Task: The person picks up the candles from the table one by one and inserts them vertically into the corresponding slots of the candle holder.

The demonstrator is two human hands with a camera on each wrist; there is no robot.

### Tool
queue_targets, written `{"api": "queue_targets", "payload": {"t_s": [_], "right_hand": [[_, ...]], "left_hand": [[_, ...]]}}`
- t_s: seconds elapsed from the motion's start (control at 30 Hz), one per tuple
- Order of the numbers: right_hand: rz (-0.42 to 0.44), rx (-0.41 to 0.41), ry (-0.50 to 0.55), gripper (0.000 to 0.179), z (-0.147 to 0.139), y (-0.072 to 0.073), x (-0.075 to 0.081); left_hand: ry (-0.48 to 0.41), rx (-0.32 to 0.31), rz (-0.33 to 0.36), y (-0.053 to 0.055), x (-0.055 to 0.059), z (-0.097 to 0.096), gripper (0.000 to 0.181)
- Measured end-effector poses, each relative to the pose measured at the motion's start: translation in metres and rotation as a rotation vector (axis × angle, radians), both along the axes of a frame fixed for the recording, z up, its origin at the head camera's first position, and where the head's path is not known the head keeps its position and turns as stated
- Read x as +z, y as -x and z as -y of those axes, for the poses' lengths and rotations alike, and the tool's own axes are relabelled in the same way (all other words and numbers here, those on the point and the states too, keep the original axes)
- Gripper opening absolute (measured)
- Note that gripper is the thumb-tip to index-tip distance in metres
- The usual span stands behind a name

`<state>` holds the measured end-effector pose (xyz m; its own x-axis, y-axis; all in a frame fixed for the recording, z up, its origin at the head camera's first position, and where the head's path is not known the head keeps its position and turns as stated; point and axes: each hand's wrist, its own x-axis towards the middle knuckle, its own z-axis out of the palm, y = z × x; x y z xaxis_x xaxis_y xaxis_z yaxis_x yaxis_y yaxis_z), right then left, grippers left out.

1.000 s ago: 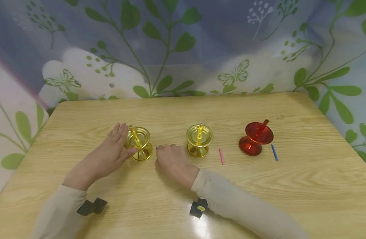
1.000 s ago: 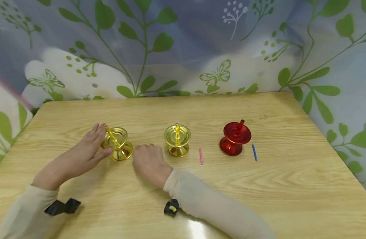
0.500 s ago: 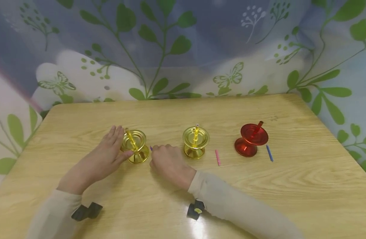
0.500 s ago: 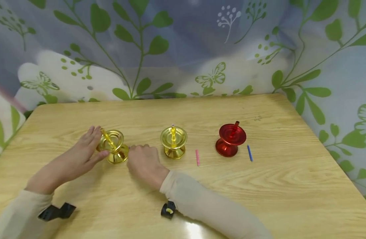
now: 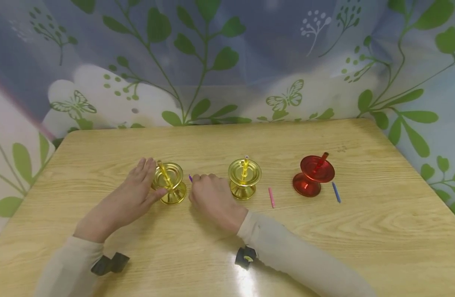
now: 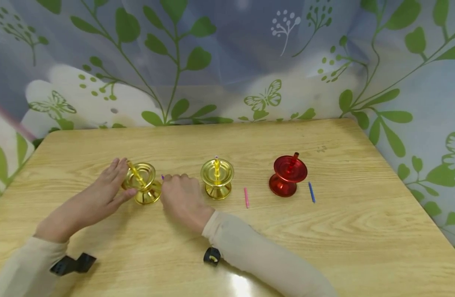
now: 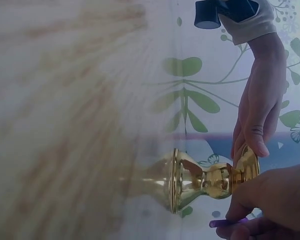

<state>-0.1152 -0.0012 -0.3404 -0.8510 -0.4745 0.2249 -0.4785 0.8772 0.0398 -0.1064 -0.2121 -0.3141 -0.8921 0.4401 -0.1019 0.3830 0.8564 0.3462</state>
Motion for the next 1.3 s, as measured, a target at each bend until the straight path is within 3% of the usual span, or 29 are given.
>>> {"api": "queue_targets", "payload": {"t_s": [0.27, 0.53, 0.83, 1.3], "right_hand": [[-0.056, 0.026, 0.021, 0.023, -0.002, 0.002, 0.001], [-0.157, 0.067, 0.106, 0.018, -0.004, 0.006, 0.004], [-0.152, 0.088, 0.153, 0.018, -0.003, 0.009, 0.011], [-0.285, 0.165, 0.255, 0.019, 0.002, 0.013, 0.013]], "left_hand": [[0.005, 0.002, -0.005, 0.001, 0.001, -0.001, 0.084], [0.007, 0.007, 0.006, 0.000, 0.004, 0.000, 0.084], [0.002, 0.010, 0.020, 0.000, 0.004, 0.001, 0.085], [0.000, 0.013, 0.023, 0.000, 0.003, 0.000, 0.086]]}}
